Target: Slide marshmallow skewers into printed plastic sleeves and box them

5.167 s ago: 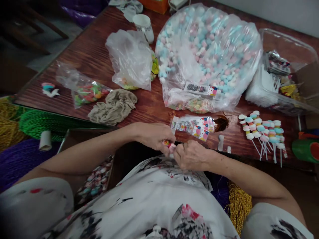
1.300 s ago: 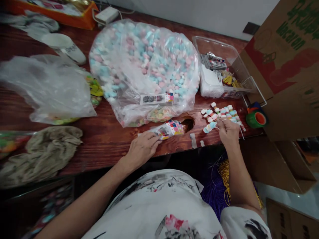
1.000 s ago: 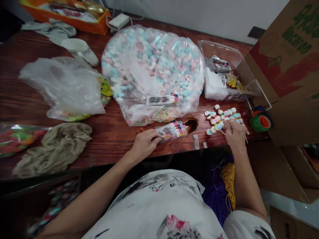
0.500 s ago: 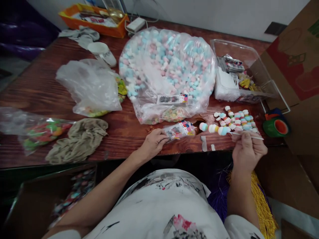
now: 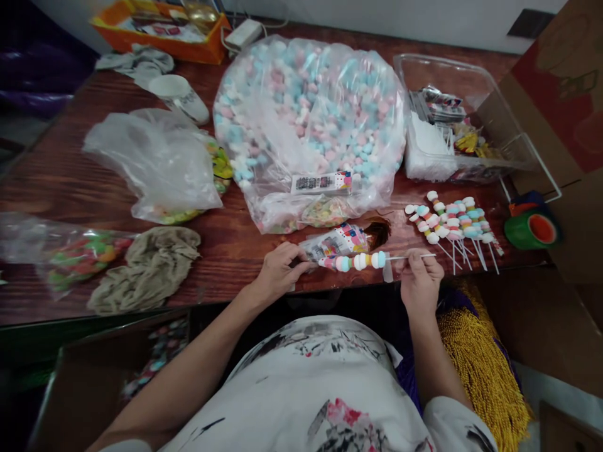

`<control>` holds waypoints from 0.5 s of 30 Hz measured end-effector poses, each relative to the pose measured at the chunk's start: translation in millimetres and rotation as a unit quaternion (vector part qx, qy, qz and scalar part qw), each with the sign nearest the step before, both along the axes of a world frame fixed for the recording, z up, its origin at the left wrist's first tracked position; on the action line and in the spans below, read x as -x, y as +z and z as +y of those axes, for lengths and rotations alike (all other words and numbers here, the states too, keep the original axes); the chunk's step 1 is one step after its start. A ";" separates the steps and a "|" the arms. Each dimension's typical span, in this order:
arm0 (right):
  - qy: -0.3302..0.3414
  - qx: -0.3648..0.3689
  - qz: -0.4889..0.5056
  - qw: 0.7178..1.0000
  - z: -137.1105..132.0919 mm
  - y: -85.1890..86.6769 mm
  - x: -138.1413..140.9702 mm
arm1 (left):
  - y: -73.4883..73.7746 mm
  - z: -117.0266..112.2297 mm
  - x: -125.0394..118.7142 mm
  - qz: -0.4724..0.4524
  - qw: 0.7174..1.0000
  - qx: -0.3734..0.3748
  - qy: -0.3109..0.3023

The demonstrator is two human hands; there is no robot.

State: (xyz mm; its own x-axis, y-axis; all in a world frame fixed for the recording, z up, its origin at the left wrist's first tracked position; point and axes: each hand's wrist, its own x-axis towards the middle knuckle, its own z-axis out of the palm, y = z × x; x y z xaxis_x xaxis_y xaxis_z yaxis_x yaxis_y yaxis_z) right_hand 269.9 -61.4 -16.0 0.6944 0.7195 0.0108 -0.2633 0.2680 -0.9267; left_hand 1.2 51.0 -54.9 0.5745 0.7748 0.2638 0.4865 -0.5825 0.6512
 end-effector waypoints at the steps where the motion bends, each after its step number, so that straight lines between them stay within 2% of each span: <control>1: 0.009 0.003 0.003 1.000 0.3 -3.6 1.9 | 0.5 1.3 0.4 -0.004 1.000 0.009 -0.001; 5: 0.033 0.000 -0.007 0.999 4.6 -12.8 7.3 | 2.9 5.2 1.3 -0.004 1.000 0.016 -0.024; 9: 0.031 -0.005 -0.053 0.998 12.4 -8.7 9.0 | 1.9 7.0 1.5 0.018 0.997 -0.011 -0.072; 12: 0.031 -0.014 -0.143 0.989 15.9 -0.3 9.3 | 1.1 7.4 1.3 0.037 0.993 -0.040 -0.104; 15: 0.072 -0.030 -0.241 0.967 15.9 6.2 9.7 | 1.7 8.2 1.5 0.048 0.988 -0.063 -0.134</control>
